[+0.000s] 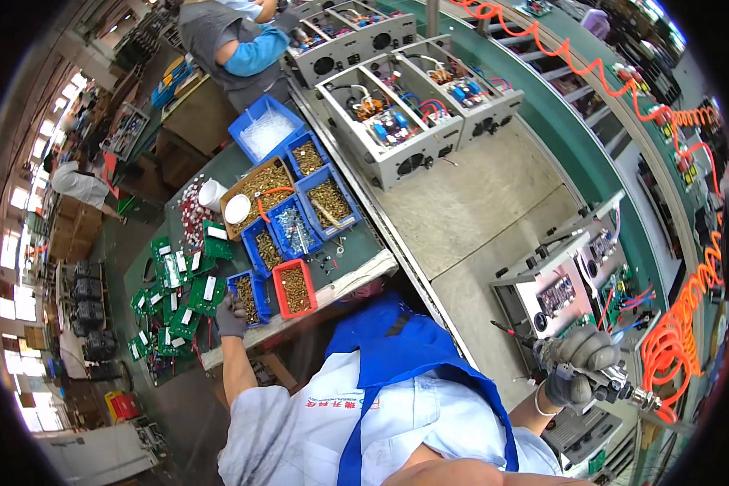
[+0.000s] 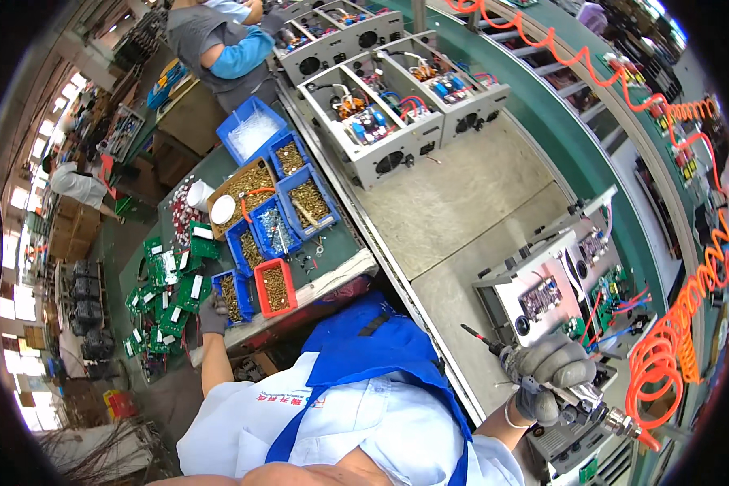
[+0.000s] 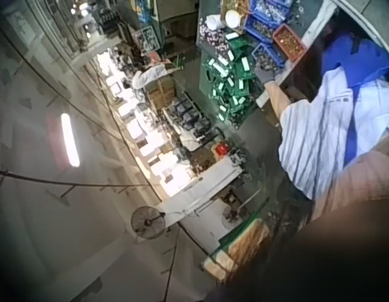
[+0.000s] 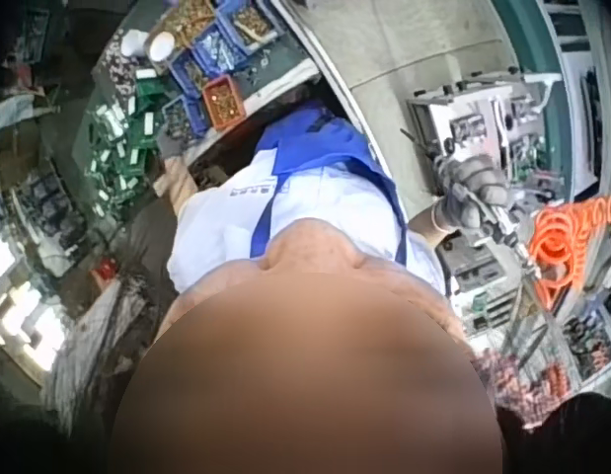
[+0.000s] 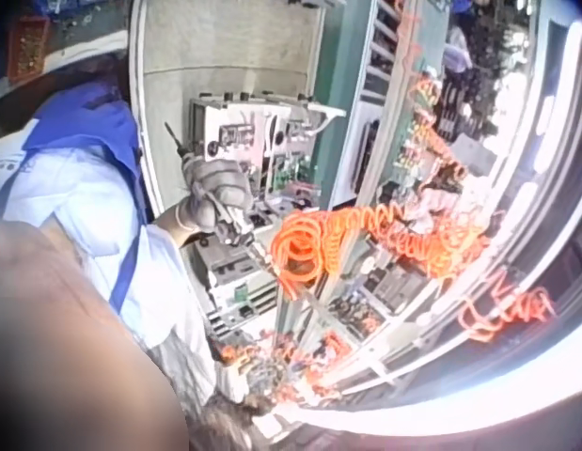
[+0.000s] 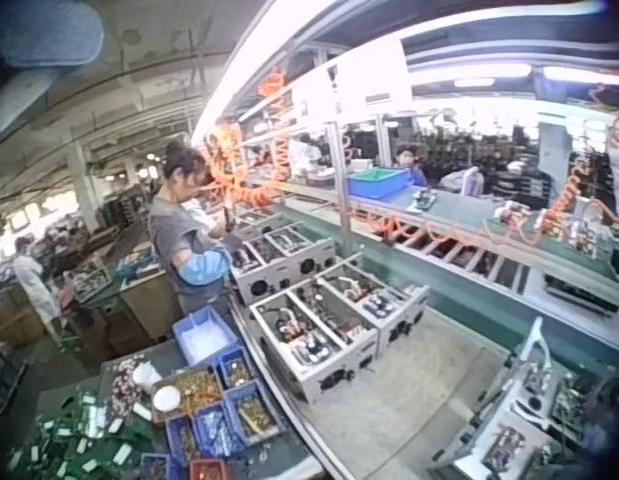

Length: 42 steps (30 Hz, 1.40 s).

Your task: The person assembles electronic components into metal chassis units on a factory assembly line. They use a pneumatic screwdriver to secure circuit boards and other parts inside the chassis, handling multiple units sequentially.

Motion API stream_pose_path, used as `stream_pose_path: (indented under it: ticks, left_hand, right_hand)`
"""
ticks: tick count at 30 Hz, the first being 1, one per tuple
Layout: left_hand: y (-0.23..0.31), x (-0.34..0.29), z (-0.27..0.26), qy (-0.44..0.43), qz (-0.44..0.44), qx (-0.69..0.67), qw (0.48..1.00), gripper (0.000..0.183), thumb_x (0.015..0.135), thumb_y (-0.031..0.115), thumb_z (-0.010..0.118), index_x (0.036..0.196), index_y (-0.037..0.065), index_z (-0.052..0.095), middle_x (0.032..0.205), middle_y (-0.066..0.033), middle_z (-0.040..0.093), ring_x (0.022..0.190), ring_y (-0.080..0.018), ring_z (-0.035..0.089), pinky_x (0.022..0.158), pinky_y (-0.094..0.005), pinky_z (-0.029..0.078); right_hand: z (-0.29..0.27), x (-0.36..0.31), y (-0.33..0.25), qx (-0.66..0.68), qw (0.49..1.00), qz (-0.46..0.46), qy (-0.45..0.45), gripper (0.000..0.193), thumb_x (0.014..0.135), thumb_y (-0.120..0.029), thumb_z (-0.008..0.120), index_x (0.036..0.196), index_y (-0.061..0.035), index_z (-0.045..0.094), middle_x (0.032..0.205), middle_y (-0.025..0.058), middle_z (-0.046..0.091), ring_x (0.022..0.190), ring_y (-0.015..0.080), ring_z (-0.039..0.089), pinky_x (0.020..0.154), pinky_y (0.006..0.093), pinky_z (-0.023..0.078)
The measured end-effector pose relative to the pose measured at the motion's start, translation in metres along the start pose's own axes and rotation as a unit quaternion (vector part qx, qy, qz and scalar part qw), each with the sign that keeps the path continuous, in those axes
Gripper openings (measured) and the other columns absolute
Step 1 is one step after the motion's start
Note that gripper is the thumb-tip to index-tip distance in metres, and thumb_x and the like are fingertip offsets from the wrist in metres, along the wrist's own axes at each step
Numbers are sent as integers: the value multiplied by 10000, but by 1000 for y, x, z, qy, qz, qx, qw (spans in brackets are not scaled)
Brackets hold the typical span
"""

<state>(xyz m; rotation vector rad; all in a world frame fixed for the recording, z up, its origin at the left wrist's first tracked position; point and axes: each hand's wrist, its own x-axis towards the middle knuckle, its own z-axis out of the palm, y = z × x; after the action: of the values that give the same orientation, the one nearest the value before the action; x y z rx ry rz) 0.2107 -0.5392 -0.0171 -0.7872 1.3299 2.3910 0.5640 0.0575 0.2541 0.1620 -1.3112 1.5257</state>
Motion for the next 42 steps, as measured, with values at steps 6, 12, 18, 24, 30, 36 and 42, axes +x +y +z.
stream_pose_path:
  ticks: [6, 12, 18, 24, 30, 36, 42]
  left_hand:
    - [-11, -6, -20, -255, -64, -219, 940, 164, 935, 226, 548, 977, 73, 591, 677, 41, 360, 488, -44, 281, 336, -178, 239]
    - [-30, -25, 102, -158, -53, -262, 951, 175, 939, 167, 546, 1040, 26, 574, 869, -22, 565, 552, -47, 368, 368, -162, 314]
    - [-123, -98, 288, -319, -58, 162, 932, 173, 935, 250, 555, 954, 79, 536, 605, 76, 340, 447, -12, 330, 335, -162, 248]
    - [-289, -260, 415, -526, -337, 299, 721, 456, 913, 240, 596, 1235, -49, 452, 823, -16, 479, 644, -53, 431, 473, -155, 325]
    - [-378, -339, 420, -423, -593, 210, 652, 262, 927, 317, 567, 1006, 70, 528, 840, -6, 502, 627, -62, 447, 421, -141, 341]
    - [-403, -355, 423, -436, -565, 219, 666, 316, 913, 368, 584, 1012, 71, 535, 826, 1, 519, 655, -37, 460, 439, -130, 341]
    - [-416, -348, 429, -437, -639, 145, 616, 285, 919, 361, 577, 968, 85, 526, 767, 23, 489, 595, -32, 432, 444, -127, 334]
  right_hand:
    - [-20, -7, -11, -38, 999, 8, -5, 360, 738, -297, 779, 879, -84, 525, 620, 28, 489, 488, 153, 481, 429, 254, 398]
    - [-37, -14, -26, -41, 999, 12, 3, 363, 732, -279, 776, 903, -75, 529, 618, 29, 487, 504, 153, 475, 439, 254, 407]
    - [-56, -19, -46, -90, 993, -26, 69, 381, 748, -265, 758, 900, -68, 469, 593, 20, 410, 495, 146, 408, 413, 264, 368]
    - [-84, -27, -63, -138, 980, -88, 114, 386, 724, -236, 698, 1030, -82, 520, 694, 12, 334, 636, 151, 346, 466, 229, 310]
    - [-108, -65, -99, -167, 963, -113, 179, 346, 708, -177, 702, 983, -93, 509, 677, 13, 369, 654, 160, 395, 493, 232, 412]
    - [-123, -73, -111, -181, 949, -153, 207, 330, 743, -158, 654, 1035, -79, 521, 628, 31, 418, 577, 163, 430, 471, 237, 422]
    - [-140, -74, -110, -193, 945, -149, 217, 352, 735, -143, 651, 1058, -79, 527, 606, 26, 409, 609, 168, 439, 464, 236, 416]
